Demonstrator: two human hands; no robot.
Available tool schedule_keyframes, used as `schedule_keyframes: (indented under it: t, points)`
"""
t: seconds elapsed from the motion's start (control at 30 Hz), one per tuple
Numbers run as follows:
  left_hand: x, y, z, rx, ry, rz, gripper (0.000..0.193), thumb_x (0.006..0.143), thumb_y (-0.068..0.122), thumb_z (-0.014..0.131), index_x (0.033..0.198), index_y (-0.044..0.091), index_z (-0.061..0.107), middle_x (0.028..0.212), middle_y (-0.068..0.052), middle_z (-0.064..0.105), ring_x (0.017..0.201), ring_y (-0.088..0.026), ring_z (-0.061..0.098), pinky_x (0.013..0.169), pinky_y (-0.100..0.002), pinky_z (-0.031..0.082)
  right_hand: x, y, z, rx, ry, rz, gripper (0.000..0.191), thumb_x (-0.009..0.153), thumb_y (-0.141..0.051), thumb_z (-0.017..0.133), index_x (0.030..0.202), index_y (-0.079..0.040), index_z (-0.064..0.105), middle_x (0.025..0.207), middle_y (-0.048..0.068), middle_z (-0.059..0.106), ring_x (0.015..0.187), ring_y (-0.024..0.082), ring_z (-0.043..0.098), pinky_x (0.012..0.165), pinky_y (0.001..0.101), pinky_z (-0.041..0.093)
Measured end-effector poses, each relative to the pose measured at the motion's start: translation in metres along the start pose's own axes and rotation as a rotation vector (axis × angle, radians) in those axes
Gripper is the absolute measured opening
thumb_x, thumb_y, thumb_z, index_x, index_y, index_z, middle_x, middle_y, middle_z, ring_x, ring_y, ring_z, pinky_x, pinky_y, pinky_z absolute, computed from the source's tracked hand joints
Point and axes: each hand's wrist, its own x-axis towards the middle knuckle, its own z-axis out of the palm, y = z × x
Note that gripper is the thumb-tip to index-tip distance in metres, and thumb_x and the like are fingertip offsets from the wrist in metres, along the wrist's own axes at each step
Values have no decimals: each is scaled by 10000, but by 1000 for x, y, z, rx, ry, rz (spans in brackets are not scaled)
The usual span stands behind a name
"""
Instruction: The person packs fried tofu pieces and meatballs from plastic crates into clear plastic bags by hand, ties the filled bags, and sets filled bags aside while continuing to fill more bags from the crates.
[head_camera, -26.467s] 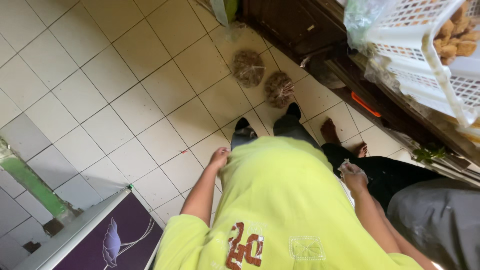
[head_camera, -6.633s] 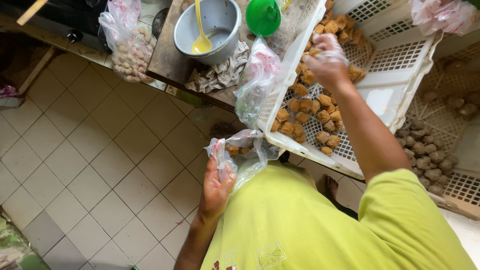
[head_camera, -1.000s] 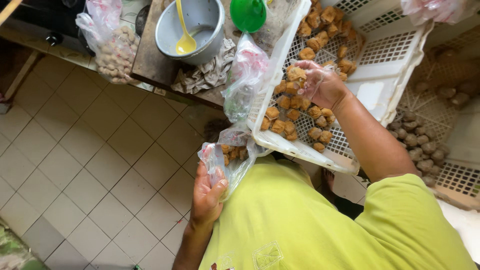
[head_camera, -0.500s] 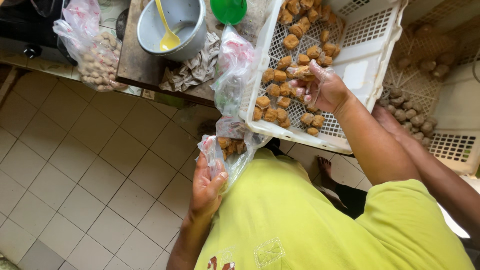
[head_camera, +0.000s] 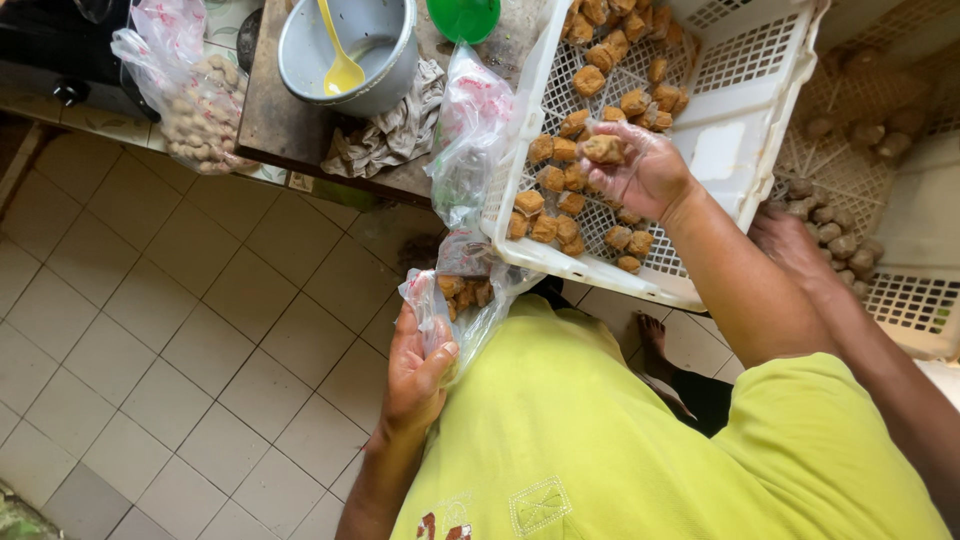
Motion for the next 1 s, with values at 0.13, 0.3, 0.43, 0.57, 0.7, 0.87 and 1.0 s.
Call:
schedule_keyframes:
  t: [0.13, 0.3, 0.43, 0.57, 0.7, 0.87, 1.0]
  points:
    - [2, -3, 1, -34, 41, -20, 897, 857, -97, 557, 1661, 109, 216, 959, 5, 513, 796, -65, 445, 706, -207, 388, 15, -15, -5, -13, 65, -89, 301, 1100, -222, 394, 1311, -44, 513, 1227, 192, 600, 1074, 289, 624, 864, 357, 584]
    - [6, -7, 6, -38, 86, 3, 907, 855, -103, 562, 1664, 108, 212, 982, 6, 515, 818, -64, 449, 738, -206, 401, 30, -31, -21, -55, 133, -153, 408, 982, -178, 399, 1374, -109, 492, 1222, 136, 607, 1133, 274, 610, 952, 408, 570]
    - [9, -11, 9, -39, 97, 9, 898, 845, -103, 556, 1651, 99, 215, 999, 7, 521, 833, -68, 459, 758, -213, 418, 47, -32, -44, -4, 175, -224, 401, 946, -164, 457, 1341, -108, 499, 1216, 80, 609, 1125, 239, 639, 936, 410, 626]
    - [12, -13, 10, -58, 77, 12, 894, 865, -102, 556, 1667, 90, 213, 956, 6, 502, 795, -62, 440, 719, -204, 401, 50, -34, -57, 181, -58, -267, 222, 1170, -227, 622, 1247, -66, 490, 1090, 116, 591, 902, 184, 643, 762, 250, 591]
    - [15, -15, 9, -82, 60, -3, 891, 874, -101, 556, 1671, 92, 207, 931, 4, 497, 760, -59, 429, 684, -200, 393, 21, -36, -32, 447, -366, -225, 495, 1038, -443, 617, 1324, -44, 549, 1152, 194, 657, 902, 242, 740, 732, 257, 637]
    - [20, -12, 9, -65, 66, -16, 885, 865, -104, 556, 1658, 91, 215, 954, 6, 505, 782, -62, 438, 698, -205, 404, -28, -28, 37, 519, -516, -232, 633, 1002, -464, 635, 1436, -13, 542, 1298, 282, 658, 999, 309, 759, 805, 288, 655]
    - [23, -4, 11, -46, 20, -8, 905, 852, -106, 555, 1663, 95, 207, 978, 14, 502, 794, -63, 428, 705, -202, 383, -63, -2, 69, 586, -660, -107, 492, 1010, -314, 659, 1382, -7, 560, 1234, 278, 670, 898, 266, 744, 755, 282, 642]
